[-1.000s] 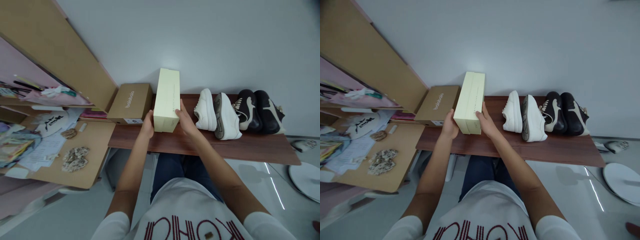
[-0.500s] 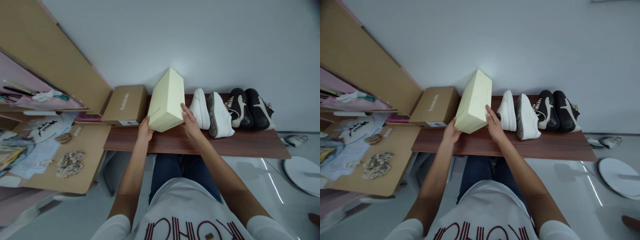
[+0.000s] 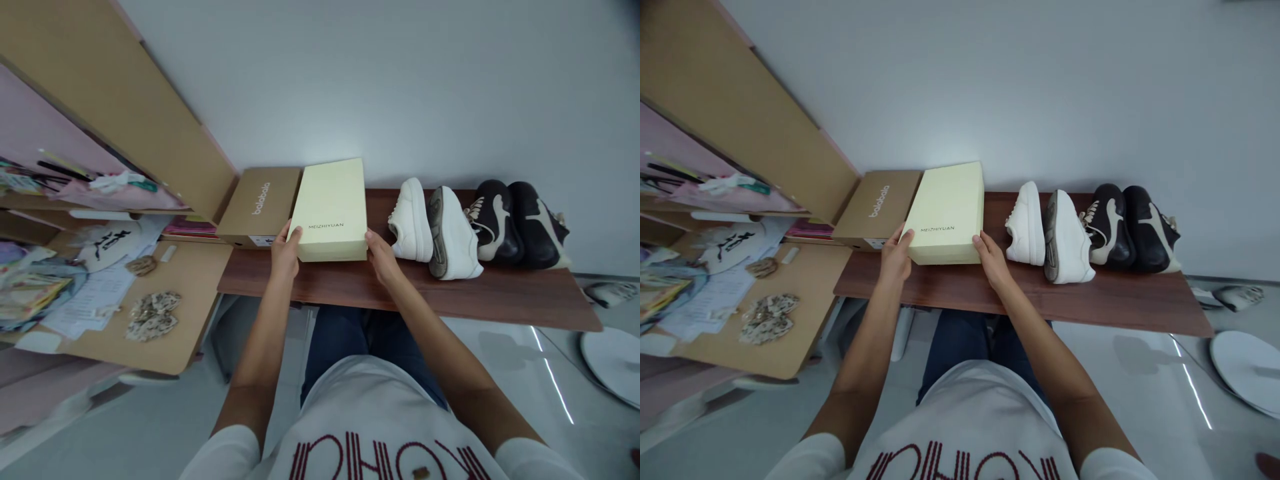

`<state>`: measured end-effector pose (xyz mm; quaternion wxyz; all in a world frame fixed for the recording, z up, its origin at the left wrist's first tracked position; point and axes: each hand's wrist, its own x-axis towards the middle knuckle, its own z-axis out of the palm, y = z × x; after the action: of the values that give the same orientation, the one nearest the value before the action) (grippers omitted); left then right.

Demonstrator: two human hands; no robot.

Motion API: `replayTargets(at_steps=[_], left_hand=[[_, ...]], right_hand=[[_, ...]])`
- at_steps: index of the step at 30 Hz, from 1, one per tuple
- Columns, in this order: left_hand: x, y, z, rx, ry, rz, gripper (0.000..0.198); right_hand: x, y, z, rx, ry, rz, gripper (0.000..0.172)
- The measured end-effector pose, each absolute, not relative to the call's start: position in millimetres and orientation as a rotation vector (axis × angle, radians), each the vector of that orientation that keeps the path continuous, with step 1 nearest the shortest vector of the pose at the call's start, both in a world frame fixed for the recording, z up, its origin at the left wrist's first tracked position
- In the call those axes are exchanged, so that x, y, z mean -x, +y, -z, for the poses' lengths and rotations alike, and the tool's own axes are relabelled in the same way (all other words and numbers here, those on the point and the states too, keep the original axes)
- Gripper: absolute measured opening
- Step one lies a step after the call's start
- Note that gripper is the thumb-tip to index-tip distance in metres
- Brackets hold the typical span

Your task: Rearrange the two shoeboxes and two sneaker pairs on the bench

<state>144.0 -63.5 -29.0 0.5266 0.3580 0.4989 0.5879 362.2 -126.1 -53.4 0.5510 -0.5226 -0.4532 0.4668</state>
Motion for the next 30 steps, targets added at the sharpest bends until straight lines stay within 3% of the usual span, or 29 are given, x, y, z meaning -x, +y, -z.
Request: replayTargets(at_steps=[15,23,30], left_hand=[[-146,-65,46,-1.013,1.323,-1.482,0.047],[-146,-92,35,-1.279,1.509,-1.534,0.046],[-202,-155,20,-1.486,1.388,-1.547,0.05]], right_hand=[[-350,-124,77,1.223,-1.005,-1.183,0.067],[-372,-149,39,1.382,-0.96,-1.03,0.078],[-459,-199,11,1.387,-0.918,-0.822,0.06]])
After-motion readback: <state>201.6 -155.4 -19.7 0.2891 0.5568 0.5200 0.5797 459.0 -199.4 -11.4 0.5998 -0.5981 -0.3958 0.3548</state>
